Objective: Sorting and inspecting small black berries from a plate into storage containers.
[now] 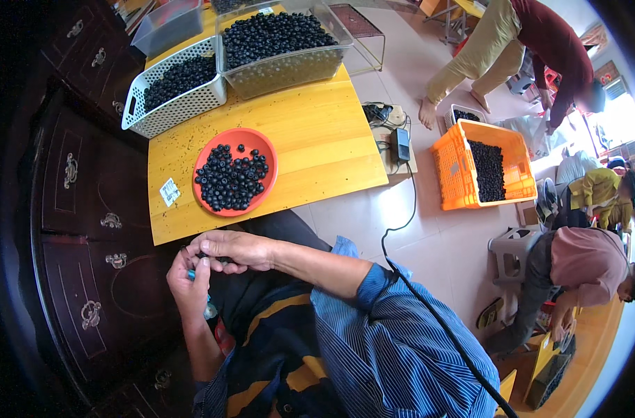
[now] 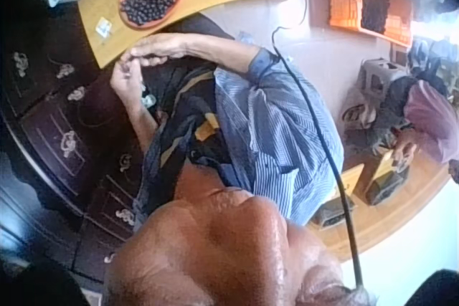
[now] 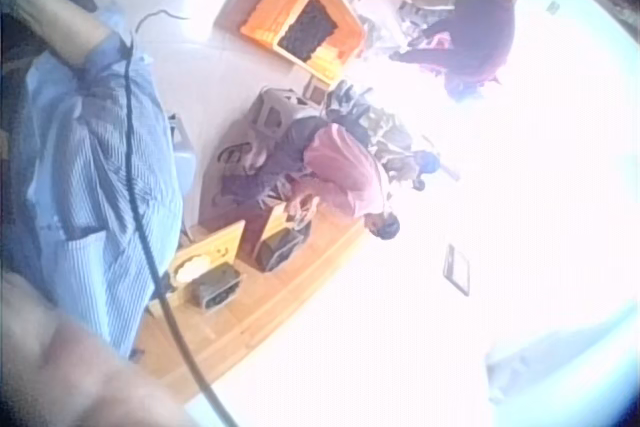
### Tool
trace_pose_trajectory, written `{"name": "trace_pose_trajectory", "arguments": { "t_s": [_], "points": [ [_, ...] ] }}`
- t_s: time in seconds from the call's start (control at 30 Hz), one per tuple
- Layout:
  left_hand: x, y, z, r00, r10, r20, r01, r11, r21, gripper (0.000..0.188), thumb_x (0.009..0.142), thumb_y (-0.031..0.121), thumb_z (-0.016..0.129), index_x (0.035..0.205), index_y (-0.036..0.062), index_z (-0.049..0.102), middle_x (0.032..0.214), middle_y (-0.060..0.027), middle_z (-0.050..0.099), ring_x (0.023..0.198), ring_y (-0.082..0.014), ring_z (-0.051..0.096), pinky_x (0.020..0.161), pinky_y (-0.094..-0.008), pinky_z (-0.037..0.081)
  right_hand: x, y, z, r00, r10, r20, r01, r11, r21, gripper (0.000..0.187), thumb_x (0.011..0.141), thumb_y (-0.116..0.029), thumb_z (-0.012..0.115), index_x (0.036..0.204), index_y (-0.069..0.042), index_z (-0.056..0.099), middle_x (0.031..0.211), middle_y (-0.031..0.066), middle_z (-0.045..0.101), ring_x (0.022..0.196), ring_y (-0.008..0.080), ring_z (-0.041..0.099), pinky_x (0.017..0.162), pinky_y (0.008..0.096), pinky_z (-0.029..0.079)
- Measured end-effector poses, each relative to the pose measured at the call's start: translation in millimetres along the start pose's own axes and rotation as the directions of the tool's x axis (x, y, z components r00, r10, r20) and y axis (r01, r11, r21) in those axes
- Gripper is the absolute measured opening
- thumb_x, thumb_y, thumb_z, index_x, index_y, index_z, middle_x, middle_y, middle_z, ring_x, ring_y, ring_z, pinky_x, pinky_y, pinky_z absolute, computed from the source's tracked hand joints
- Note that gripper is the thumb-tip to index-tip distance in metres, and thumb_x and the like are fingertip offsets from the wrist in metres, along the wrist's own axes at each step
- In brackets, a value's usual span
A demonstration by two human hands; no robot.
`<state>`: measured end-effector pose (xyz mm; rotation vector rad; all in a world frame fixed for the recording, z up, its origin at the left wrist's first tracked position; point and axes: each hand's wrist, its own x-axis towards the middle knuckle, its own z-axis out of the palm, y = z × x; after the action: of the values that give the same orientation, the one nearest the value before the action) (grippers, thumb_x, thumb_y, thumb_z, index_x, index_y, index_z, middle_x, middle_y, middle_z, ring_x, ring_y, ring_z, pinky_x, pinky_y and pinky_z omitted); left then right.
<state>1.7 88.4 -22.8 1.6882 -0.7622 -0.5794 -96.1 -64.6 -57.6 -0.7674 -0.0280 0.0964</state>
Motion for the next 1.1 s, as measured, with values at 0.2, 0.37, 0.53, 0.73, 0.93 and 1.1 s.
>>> {"name": "trace_pose_trajectory", "arguments": {
  "t_s": [0.2, 0.37, 0.53, 0.73, 0.93, 1.1],
  "points": [
    [1.6, 6.2, -5.6, 0.999, 0.005, -0.042, -0.001, 0.995, 0.102, 0.016, 0.091, -0.001, 0.062, 0.106, 0.0013, 0.067, 0.075, 0.0055, 0.055, 0.062, -0.0008, 0.044, 0.054, -0.0183, 0.034, 3.5, 1.7, -4.0, 0.984, 0.047, -0.171, -0.053, 0.998, -0.032, 0.034, 0.105, -0.043, 0.049, 0.108, -0.011, 0.060, 0.076, -0.0050, 0.049, 0.054, 0.0034, 0.039, 0.043, 0.0190, 0.027],
    [6.8, -6.7, -7.2, 0.982, 0.182, -0.045, -0.164, 0.951, 0.261, 0.017, 0.087, 0.001, 0.067, 0.104, 0.0003, 0.068, 0.073, -0.0004, 0.059, 0.067, -0.0063, 0.054, 0.062, -0.0245, 0.046, 4.8, 5.6, -5.3, 0.983, 0.035, -0.180, -0.041, 0.999, -0.034, 0.027, 0.102, -0.039, 0.059, 0.093, -0.013, 0.059, 0.073, -0.0054, 0.050, 0.053, 0.0032, 0.040, 0.043, 0.0195, 0.025],
    [8.8, 13.9, 0.1, 0.965, 0.259, 0.037, -0.254, 0.894, 0.370, 0.026, 0.082, 0.001, 0.070, 0.108, 0.0031, 0.069, 0.074, -0.0089, 0.068, 0.065, -0.0178, 0.068, 0.059, -0.0318, 0.052, -1.5, -2.8, -0.7, 0.974, 0.045, -0.221, -0.059, 0.997, -0.055, 0.018, 0.102, -0.029, 0.060, 0.102, -0.011, 0.060, 0.071, -0.0062, 0.049, 0.052, 0.0018, 0.038, 0.044, 0.0179, 0.026],
    [10.3, 32.5, 3.9, 0.941, 0.340, -0.005, -0.325, 0.903, 0.280, 0.022, 0.083, 0.004, 0.076, 0.104, 0.0020, 0.068, 0.069, -0.0047, 0.064, 0.060, -0.0126, 0.063, 0.057, -0.0289, 0.050, -4.8, -11.3, 4.0, 0.977, 0.078, -0.197, -0.047, 0.987, 0.156, 0.018, 0.102, -0.030, 0.060, 0.097, -0.012, 0.059, 0.068, -0.0079, 0.043, 0.053, 0.0018, 0.033, 0.045, 0.0177, 0.023],
    [13.4, 18.7, -3.9, 0.973, 0.227, 0.048, -0.231, 0.970, 0.078, 0.014, 0.084, 0.004, 0.077, 0.095, 0.0000, 0.069, 0.075, -0.0008, 0.065, 0.064, -0.0062, 0.054, 0.059, -0.0237, 0.044, -6.1, -16.6, 1.9, 0.984, 0.113, -0.139, -0.082, 0.974, 0.210, 0.020, 0.100, -0.030, 0.064, 0.096, -0.012, 0.057, 0.071, -0.0073, 0.044, 0.054, 0.0018, 0.034, 0.044, 0.0167, 0.024],
    [16.0, 12.1, -0.8, 0.976, 0.184, 0.116, -0.152, 0.958, -0.241, 0.009, 0.091, 0.009, 0.073, 0.095, 0.0029, 0.067, 0.075, 0.0020, 0.063, 0.058, -0.0020, 0.050, 0.052, -0.0204, 0.040, -7.9, -16.3, -2.9, 0.990, 0.133, -0.042, -0.109, 0.928, 0.357, 0.018, 0.098, -0.027, 0.066, 0.100, -0.012, 0.056, 0.071, -0.0064, 0.044, 0.054, 0.0025, 0.034, 0.044, 0.0153, 0.026]
  ]
}}
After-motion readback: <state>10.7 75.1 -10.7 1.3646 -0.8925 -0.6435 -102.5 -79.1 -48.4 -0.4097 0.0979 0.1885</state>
